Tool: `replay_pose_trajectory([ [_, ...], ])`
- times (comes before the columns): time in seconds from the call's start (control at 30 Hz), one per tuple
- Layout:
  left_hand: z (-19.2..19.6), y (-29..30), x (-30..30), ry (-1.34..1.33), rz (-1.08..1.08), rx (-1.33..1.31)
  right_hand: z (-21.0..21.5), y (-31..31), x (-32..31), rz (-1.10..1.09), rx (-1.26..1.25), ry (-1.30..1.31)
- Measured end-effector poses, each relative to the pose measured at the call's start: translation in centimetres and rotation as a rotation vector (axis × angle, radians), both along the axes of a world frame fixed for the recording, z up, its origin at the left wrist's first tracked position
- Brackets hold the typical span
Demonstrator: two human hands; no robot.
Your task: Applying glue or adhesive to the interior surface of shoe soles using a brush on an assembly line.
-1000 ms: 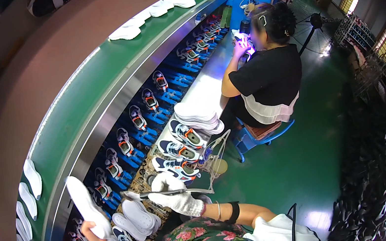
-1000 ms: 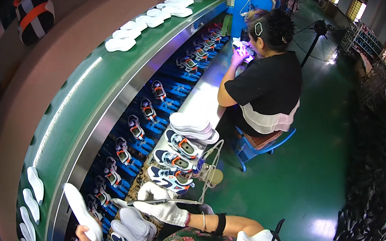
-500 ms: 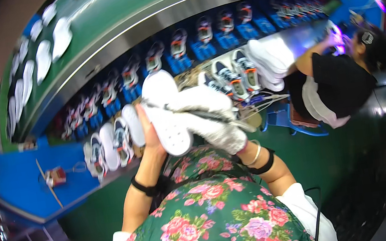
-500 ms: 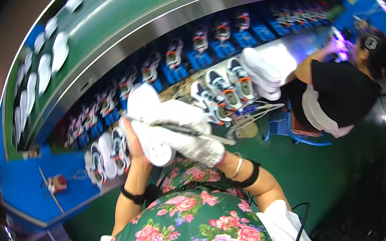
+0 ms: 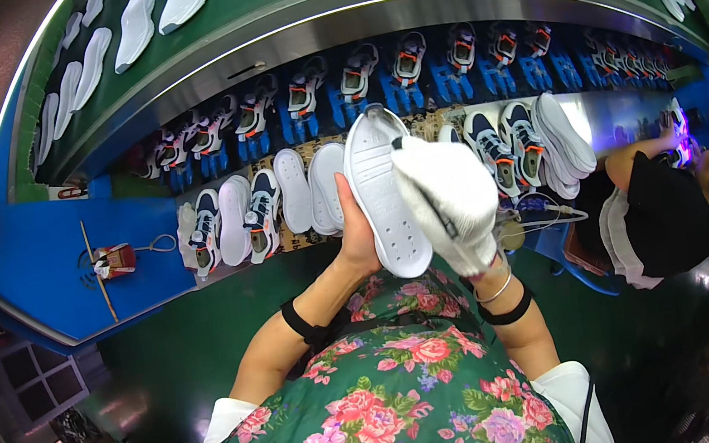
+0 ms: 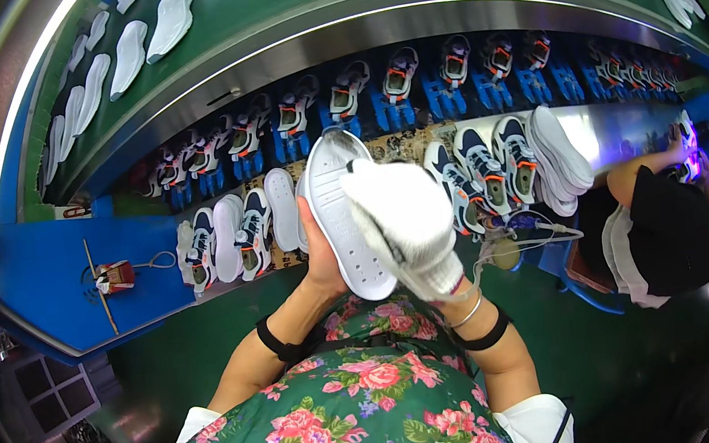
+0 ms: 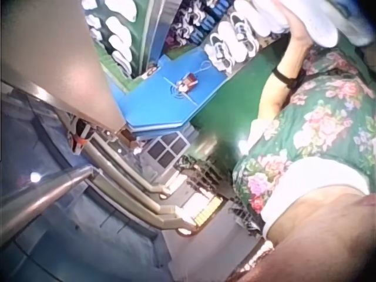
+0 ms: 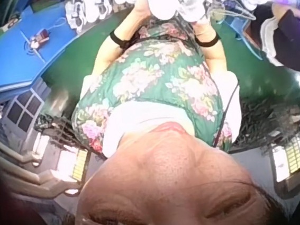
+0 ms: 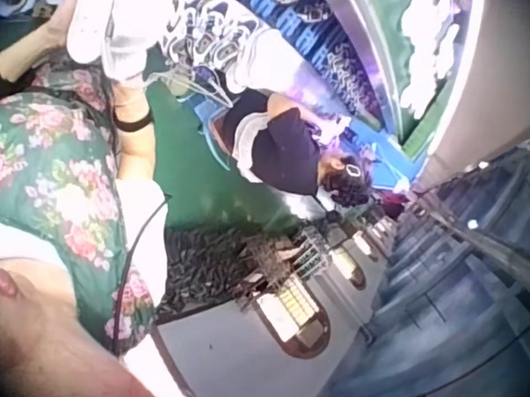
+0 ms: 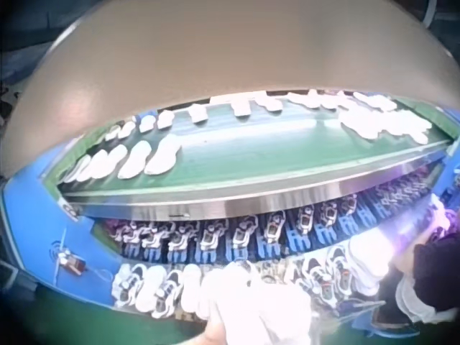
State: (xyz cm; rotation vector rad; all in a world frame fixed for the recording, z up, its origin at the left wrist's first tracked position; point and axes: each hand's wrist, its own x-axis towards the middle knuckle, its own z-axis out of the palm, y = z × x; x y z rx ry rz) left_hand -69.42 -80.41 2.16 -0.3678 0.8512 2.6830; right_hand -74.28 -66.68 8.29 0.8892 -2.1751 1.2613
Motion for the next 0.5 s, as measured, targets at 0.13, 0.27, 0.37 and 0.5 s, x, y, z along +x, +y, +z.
replay_pose_trajectory([
  [0.13,-1.1,-2.1,-0.2,-0.034,-0.074,0.087,-0.1,-1.4,1.6,0.172,0.020,-0.073],
  [0.27,-1.2,-3.1,0.3,0.033,-0.043,0.085,-0.8,-1.5,1.1,0.026,-0.188,-0.136],
  [0.37,0.0,-2.9,0.1,-0.024,-0.012,-0.021,-0.4,-1.6,1.5,0.069,0.033,-0.033],
  [0.5,-0.9,-4.5,-0.1,-0.018,-0.008,-0.139,0.2,-2.3,2.2,0.295,-0.081,-0.185],
])
